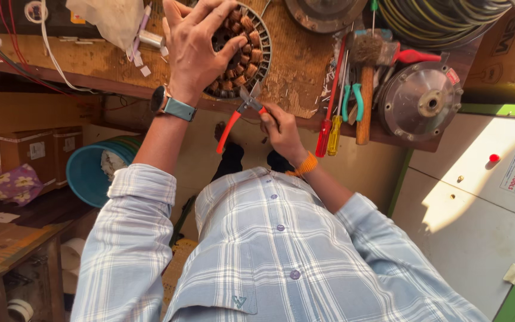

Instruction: The person uses pliers to trim and adjust copper windings on a motor stator core. They rotate the stator to access different sections and switch between two different pliers during the process.

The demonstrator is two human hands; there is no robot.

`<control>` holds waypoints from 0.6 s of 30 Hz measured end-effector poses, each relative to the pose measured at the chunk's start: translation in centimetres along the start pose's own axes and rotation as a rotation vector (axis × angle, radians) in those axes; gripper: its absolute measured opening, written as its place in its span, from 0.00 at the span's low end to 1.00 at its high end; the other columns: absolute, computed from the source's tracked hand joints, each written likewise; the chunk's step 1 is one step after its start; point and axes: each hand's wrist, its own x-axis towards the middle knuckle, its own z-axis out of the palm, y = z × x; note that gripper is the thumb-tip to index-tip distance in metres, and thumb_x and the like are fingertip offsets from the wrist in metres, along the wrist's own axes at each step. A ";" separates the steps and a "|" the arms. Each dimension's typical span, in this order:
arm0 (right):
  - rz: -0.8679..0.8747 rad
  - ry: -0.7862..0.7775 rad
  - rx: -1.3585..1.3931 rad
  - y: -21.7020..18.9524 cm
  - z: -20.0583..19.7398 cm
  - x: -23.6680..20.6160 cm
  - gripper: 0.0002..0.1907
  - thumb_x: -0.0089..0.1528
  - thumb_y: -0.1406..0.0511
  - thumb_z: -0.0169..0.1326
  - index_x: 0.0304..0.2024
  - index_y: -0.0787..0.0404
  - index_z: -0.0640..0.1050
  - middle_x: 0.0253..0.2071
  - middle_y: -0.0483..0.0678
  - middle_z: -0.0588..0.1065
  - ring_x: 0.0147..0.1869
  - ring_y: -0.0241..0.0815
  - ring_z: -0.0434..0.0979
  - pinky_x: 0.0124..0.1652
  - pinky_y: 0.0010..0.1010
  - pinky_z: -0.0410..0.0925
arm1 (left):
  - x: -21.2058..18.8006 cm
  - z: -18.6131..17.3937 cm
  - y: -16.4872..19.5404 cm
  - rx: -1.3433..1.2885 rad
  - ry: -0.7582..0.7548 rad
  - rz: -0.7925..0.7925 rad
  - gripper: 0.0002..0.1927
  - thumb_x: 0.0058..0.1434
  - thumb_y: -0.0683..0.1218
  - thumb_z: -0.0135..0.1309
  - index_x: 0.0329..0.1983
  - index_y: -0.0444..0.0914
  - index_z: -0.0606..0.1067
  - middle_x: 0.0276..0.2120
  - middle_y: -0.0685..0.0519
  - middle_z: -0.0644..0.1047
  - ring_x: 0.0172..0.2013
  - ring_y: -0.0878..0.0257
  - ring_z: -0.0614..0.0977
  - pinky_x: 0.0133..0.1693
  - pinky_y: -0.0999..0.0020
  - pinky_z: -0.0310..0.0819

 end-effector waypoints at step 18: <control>-0.133 -0.353 -0.440 -5.1 -6.6 3.2 0.14 0.71 0.69 0.51 0.58 0.71 0.74 0.38 0.56 0.78 0.36 0.41 0.79 0.39 0.30 0.71 | 0.3 -0.6 0.1 0.007 -0.020 0.074 0.24 0.65 0.51 0.69 0.62 0.43 0.77 0.56 0.56 0.79 0.57 0.53 0.73 0.59 0.55 0.65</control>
